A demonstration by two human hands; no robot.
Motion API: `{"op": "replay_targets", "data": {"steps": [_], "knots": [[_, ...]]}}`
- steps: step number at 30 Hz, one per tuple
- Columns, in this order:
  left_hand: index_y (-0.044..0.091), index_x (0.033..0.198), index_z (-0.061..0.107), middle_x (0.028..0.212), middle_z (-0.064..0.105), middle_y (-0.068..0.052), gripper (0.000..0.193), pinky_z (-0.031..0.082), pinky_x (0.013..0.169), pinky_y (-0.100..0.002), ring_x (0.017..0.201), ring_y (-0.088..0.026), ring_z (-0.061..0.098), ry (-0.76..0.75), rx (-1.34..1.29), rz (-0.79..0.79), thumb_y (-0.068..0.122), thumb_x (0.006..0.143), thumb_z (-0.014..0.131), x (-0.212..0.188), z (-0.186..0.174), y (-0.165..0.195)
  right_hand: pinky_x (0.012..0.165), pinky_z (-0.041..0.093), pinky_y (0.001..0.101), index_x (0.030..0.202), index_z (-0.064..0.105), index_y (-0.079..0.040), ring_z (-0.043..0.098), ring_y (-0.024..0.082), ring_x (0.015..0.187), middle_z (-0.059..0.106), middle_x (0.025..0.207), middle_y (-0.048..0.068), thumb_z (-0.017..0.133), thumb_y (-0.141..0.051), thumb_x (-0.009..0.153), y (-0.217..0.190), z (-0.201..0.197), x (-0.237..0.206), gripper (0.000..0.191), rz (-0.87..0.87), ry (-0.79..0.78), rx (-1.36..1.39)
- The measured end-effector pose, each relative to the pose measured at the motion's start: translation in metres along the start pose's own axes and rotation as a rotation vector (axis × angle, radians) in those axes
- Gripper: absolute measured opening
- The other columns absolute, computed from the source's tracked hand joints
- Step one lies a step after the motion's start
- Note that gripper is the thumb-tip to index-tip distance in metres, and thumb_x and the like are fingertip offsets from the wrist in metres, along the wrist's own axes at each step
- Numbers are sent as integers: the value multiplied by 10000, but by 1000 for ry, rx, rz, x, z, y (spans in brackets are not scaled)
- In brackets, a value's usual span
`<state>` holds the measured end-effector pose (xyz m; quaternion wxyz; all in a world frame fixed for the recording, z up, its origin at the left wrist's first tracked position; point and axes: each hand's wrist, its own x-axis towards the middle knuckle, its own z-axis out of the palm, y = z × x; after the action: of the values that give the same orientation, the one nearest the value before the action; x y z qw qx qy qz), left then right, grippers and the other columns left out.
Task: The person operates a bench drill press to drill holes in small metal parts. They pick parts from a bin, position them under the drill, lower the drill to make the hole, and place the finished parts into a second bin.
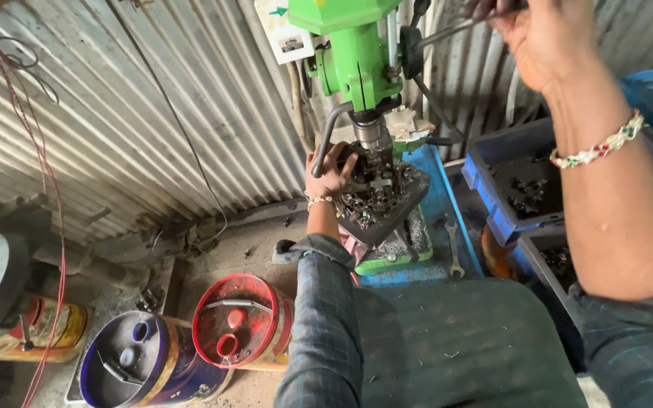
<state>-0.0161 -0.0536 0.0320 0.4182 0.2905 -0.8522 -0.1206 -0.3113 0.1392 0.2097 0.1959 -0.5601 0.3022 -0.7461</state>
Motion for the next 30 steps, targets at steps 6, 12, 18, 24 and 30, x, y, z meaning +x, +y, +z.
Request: {"op": "replay_targets", "data": {"steps": [6,12,18,24,30], "knots": [[129,1175,736,1136,689,-106,452,447,1008,-457,1077,-331,637,-35,26,24,467,876,713,-1,-6,2,956,629,473,884,553,-49,667,218,858,557,782,35,652,-268,1208,-20,41,-36,403,-17,165,11],[129,1180,734,1114,699,-100,437,452,1006,-452,1065,-337,635,-67,32,29,450,884,710,1,-3,5,910,611,411,769,512,-67,735,248,971,539,755,24,603,-355,1166,-21,54,-60,499,-33,229,-149],[140,1161,731,1097,699,-92,383,457,970,-462,1044,-336,643,-67,54,11,410,893,697,1,2,10,899,513,383,757,490,-62,750,262,971,607,762,55,568,-404,1157,-13,46,-63,532,-69,251,-235],[163,1173,727,1071,695,-83,369,472,958,-481,1007,-383,620,-67,89,14,383,877,713,5,9,14,911,518,389,768,493,-41,721,252,950,555,769,70,597,-418,1159,-15,45,-68,552,-135,234,-167],[180,1190,721,1082,692,-73,371,466,976,-457,995,-369,623,-116,103,-32,380,877,707,4,16,16,856,498,360,752,514,-32,722,240,933,645,812,97,572,-410,1144,-18,43,-73,548,-125,271,-215]]}}
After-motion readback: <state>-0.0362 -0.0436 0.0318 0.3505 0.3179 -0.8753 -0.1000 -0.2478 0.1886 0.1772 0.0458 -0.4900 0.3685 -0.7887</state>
